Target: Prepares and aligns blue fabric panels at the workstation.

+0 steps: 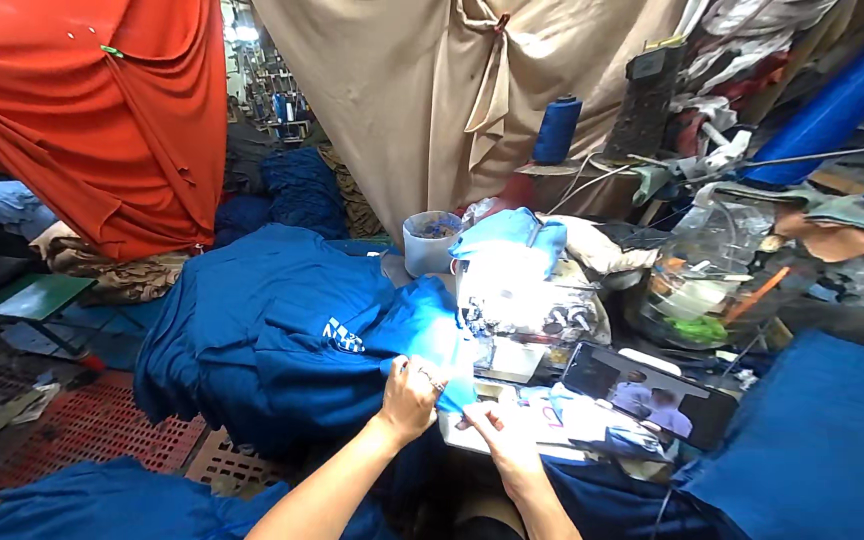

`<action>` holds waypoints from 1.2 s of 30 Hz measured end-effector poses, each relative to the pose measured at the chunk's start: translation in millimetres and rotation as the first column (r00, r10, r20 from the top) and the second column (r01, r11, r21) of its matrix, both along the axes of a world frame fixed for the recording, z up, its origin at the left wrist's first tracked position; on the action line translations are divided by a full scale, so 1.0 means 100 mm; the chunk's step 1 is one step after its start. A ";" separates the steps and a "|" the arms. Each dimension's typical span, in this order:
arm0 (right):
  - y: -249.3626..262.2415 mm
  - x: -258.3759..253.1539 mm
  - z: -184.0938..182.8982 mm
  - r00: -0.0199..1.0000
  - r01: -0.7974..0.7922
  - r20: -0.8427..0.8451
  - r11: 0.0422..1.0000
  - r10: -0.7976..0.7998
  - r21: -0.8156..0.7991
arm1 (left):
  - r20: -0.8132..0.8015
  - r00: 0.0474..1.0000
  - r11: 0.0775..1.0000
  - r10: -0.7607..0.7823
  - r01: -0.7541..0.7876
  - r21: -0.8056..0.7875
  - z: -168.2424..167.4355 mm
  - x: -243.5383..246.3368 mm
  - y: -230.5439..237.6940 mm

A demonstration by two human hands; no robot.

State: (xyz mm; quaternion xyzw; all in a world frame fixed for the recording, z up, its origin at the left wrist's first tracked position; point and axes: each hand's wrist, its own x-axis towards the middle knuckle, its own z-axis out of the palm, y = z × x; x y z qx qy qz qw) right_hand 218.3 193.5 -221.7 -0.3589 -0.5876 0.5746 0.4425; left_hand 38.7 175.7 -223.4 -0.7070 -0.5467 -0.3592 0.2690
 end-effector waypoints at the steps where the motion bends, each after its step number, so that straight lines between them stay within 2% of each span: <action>1: -0.01 -0.02 -0.09 0.999 0.016 0.040 1.000 -0.017 0.015 | -0.041 0.999 1.000 0.021 -0.021 -0.021 0.05 0.00 0.04; 3: -0.02 -0.05 -0.25 0.993 0.052 0.100 0.998 -0.055 0.029 | -0.077 0.996 0.986 0.040 -0.052 -0.158 0.12 0.05 0.09; 4: -0.02 -0.06 -0.30 0.991 0.064 0.114 0.997 -0.067 0.030 | -0.098 0.993 0.946 0.061 -0.089 -0.311 0.18 0.09 0.08; 5: -0.02 -0.05 -0.33 0.991 0.067 0.117 0.997 -0.070 0.029 | -0.112 0.991 0.858 0.068 -0.115 -0.501 0.28 0.13 0.08; 6: -0.02 -0.04 -0.32 0.992 0.063 0.112 0.998 -0.066 0.029 | -0.125 0.989 0.773 0.075 -0.137 -0.620 0.35 0.16 0.10; 8: -0.03 -0.03 -0.28 0.994 0.061 0.090 0.998 -0.062 0.017 | -0.126 0.989 0.679 0.077 -0.144 -0.720 0.43 0.18 0.11; 13: 0.16 -0.06 -0.19 0.990 0.095 0.105 0.995 -0.098 0.034 | -0.119 0.991 0.646 0.069 -0.135 -0.751 0.47 0.14 0.18; 17: 0.54 -0.17 0.09 0.968 0.120 0.210 0.989 -0.135 0.082 | -0.024 0.999 0.779 0.032 -0.040 -0.626 0.50 0.07 0.23; 20: 0.80 -0.29 0.25 0.963 0.151 0.224 0.989 -0.148 0.004 | -0.016 1.000 0.823 0.002 -0.010 -0.568 0.56 0.02 0.32; 23: 0.91 -0.34 0.33 0.955 0.184 0.249 0.979 -0.158 -0.085 | -0.019 1.000 0.742 0.005 -0.017 -0.670 0.65 0.00 0.43; 26: 0.96 -0.35 0.26 0.954 0.181 0.256 0.980 -0.155 -0.084 | -0.028 1.000 0.729 0.008 -0.025 -0.684 0.68 0.00 0.50; 31: 0.96 -0.37 0.18 0.962 0.196 0.206 0.978 -0.178 -0.073 | -0.113 0.990 0.613 0.078 -0.137 -0.778 0.76 0.01 0.69; 34: 0.92 -0.37 0.21 0.965 0.189 0.208 0.974 -0.161 -0.121 | -0.002 0.990 0.563 0.138 -0.080 -0.822 0.83 0.03 0.76; 36: 0.90 -0.36 0.18 0.952 0.219 0.231 0.974 -0.200 -0.057 | 0.035 0.989 0.575 0.147 -0.056 -0.816 0.83 0.04 0.77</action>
